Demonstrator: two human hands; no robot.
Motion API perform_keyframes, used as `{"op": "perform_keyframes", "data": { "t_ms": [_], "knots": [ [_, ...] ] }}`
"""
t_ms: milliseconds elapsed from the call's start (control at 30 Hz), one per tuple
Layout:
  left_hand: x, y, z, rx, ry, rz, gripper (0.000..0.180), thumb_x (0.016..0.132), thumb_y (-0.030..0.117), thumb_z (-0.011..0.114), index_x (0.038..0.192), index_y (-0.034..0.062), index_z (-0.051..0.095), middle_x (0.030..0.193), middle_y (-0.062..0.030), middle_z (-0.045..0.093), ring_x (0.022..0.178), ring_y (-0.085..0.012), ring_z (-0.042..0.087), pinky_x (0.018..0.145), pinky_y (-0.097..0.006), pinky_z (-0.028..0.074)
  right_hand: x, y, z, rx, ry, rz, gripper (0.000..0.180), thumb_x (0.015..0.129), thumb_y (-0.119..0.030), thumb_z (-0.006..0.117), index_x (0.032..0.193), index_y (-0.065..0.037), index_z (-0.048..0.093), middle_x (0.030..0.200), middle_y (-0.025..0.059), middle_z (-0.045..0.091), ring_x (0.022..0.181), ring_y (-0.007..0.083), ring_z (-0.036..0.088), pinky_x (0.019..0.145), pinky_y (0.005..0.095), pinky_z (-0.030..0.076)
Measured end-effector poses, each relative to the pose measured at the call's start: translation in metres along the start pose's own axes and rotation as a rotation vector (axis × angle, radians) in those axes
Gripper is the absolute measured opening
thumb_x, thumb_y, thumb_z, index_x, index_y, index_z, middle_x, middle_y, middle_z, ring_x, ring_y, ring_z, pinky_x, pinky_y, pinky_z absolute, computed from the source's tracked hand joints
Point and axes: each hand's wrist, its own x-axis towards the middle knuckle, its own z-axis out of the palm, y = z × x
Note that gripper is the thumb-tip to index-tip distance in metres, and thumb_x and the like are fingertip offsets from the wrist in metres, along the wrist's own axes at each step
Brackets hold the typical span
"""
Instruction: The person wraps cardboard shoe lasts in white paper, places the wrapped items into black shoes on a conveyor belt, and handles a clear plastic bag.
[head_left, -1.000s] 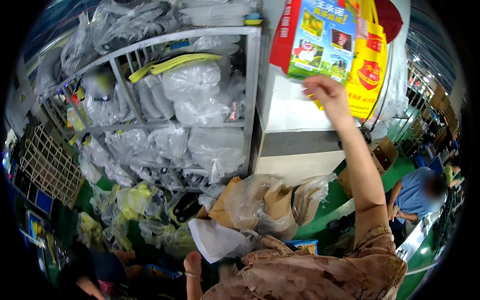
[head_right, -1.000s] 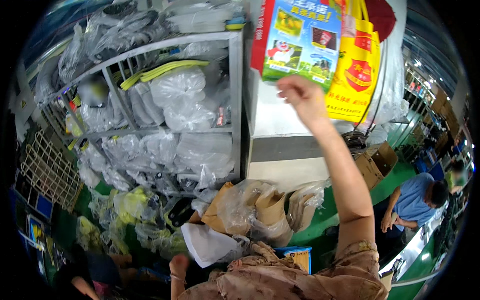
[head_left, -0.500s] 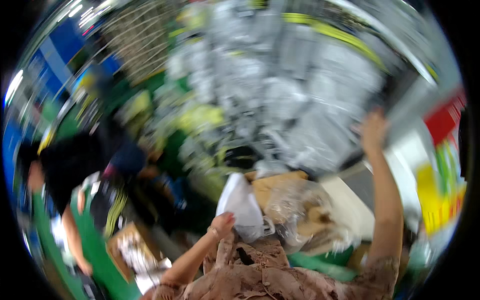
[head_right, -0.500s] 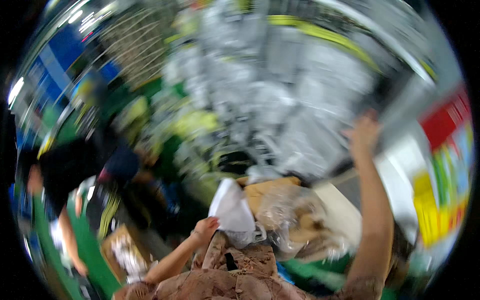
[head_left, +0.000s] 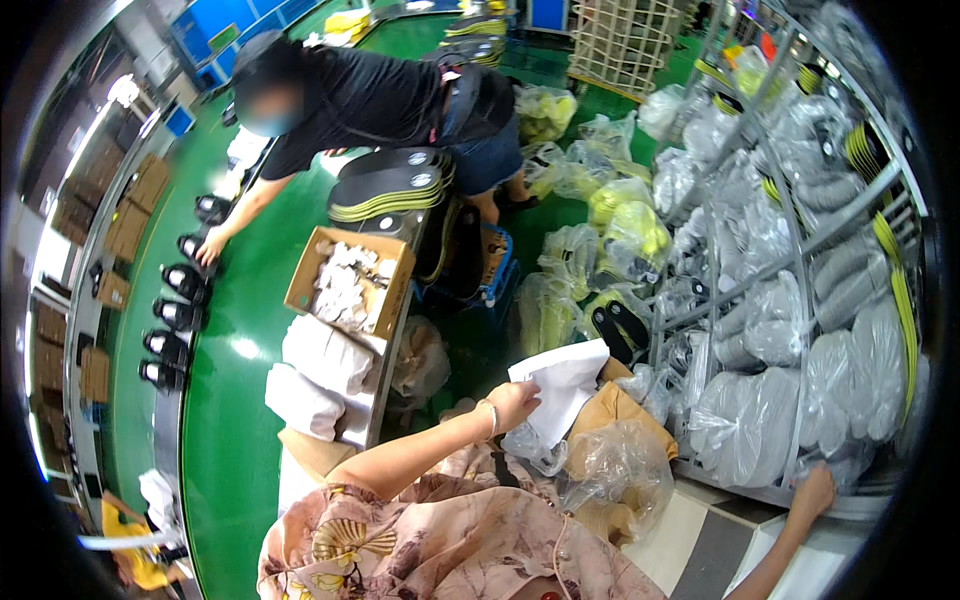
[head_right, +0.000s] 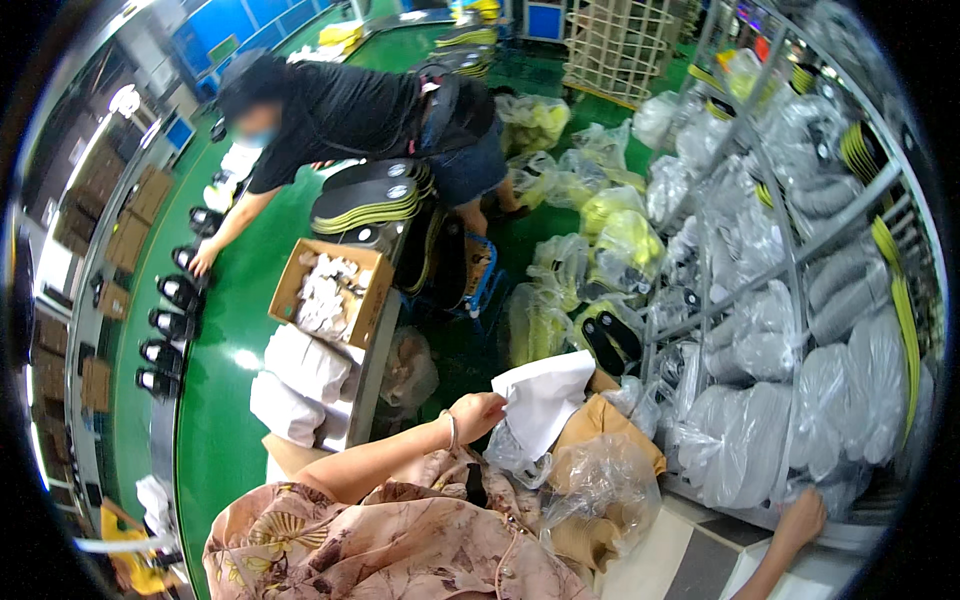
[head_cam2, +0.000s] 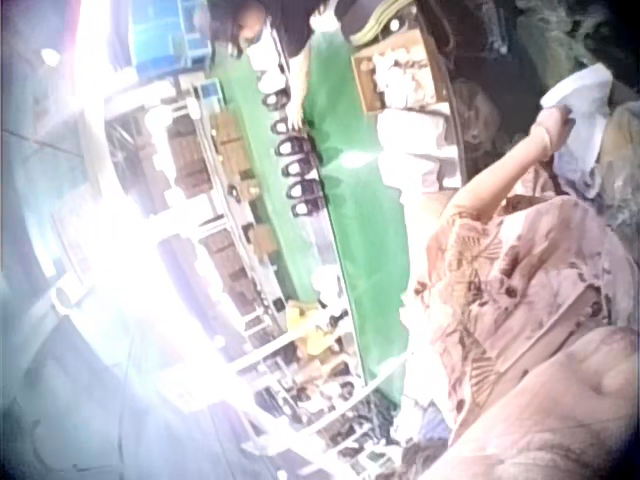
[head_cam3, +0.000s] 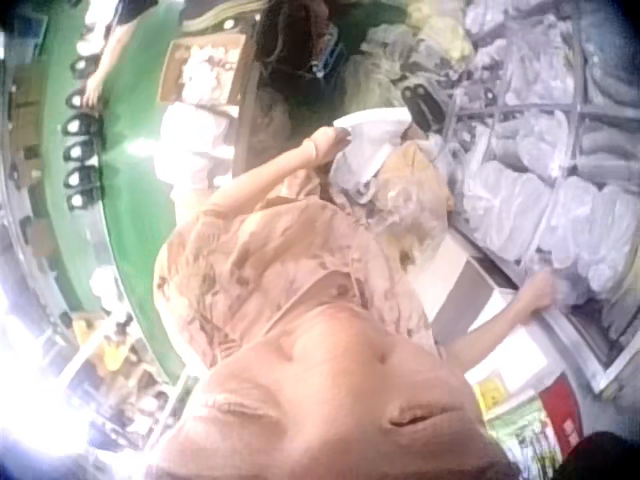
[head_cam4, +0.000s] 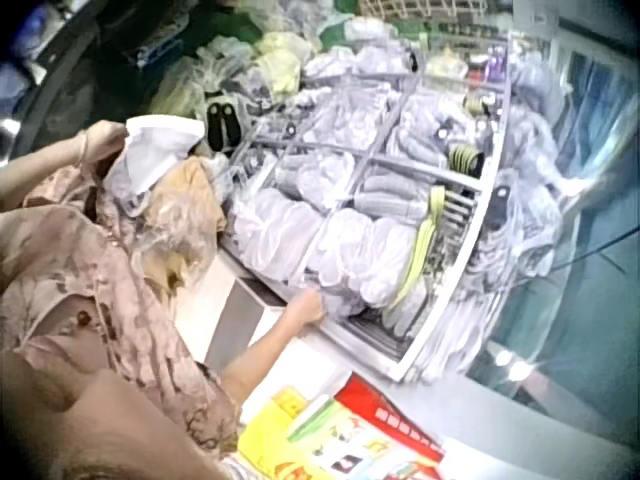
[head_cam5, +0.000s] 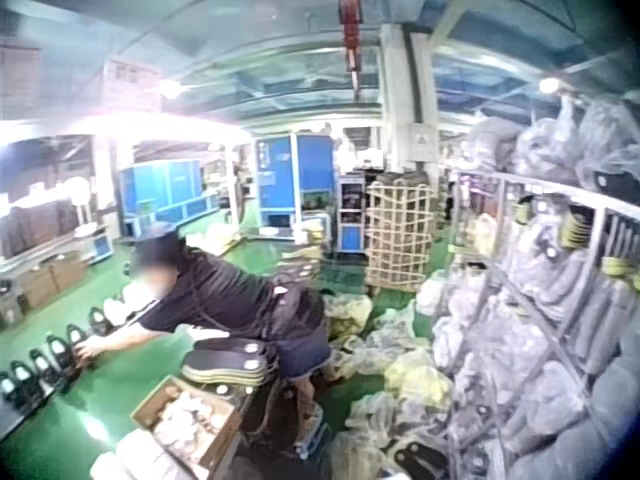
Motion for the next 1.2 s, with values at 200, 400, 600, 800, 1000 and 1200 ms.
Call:
{"op": "perform_keyframes", "data": {
  "t_ms": [200,400,600,800,1000,1200],
  "knots": [
    [0.013,0.052,-0.033,-0.509,-0.066,0.112,0.038,0.084,0.022,0.061,0.113,-0.0021,0.053,0.101,-0.0152,0.061,0.09,-0.0192,0.061,0.076,-0.03,0.051,-0.068,-0.067,-0.175,1.015,0.143,0.004,0.031,0.074,-0.001,0.058,0.104,0.004,0.053,0.094,0.014,0.059,0.09,0.0236,0.057,0.08,0.0312,0.044],
    [0.02,0.05,-0.105,-1.029,-0.126,0.295,0.087,0.077,0.045,0.064,0.14,0.0069,0.018,0.14,-0.0131,0.03,0.126,-0.0246,0.034,0.099,-0.038,0.035,-0.032,-0.271,-0.325,1.89,-0.171,-0.459,0.026,0.075,-0.002,0.056,0.101,0.002,0.056,0.083,0.0036,0.059,0.074,0.008,0.055,0.064,0.0219,0.046],
    [0.002,0.015,-0.199,-1.445,-0.155,0.291,0.111,0.062,0.075,0.05,0.14,0.0033,0.015,0.139,-0.015,0.028,0.127,-0.0272,0.032,0.104,-0.043,0.028,0.001,-0.406,-0.425,2.477,-0.579,-0.495,0.017,0.082,-0.012,0.06,0.098,-0.004,0.057,0.089,0.002,0.059,0.076,0.0104,0.056,0.063,0.0243,0.046],
    [-0.026,-0.021,-0.238,-0.853,0.265,0.437,0.059,0.082,0.01,0.06,0.133,0.0006,0.033,0.13,-0.0094,0.042,0.12,-0.0164,0.039,0.102,-0.03,0.027,0.001,-0.48,-0.473,2.552,-0.839,-0.466,0.024,0.086,-0.022,0.056,0.105,-0.007,0.054,0.093,0.0037,0.058,0.076,0.0173,0.06,0.058,0.0409,0.054],
    [-0.014,-0.05,-0.266,-1.263,0.478,0.21,0.034,0.091,0.026,0.047,0.108,-0.0011,0.058,0.111,-0.0117,0.059,0.103,-0.0192,0.055,0.092,-0.031,0.04,0.004,-0.467,-0.5,2.434,-0.571,-0.532,0.032,0.085,-0.025,0.057,0.109,-0.006,0.053,0.094,0.0076,0.06,0.079,0.0177,0.062,0.062,0.0345,0.053],
    [-0.014,-0.031,-0.296,-1.419,0.214,0.14,0.054,0.09,0.047,0.042,0.112,-0.0019,0.048,0.084,-0.017,0.063,0.074,-0.0256,0.063,0.069,-0.035,0.051,0.014,-0.415,-0.489,2.385,0.076,-0.283,0.011,0.08,-0.015,0.059,0.086,-0.006,0.061,0.087,0.0,0.059,0.077,0.0092,0.051,0.069,0.0254,0.041]
  ]
}}
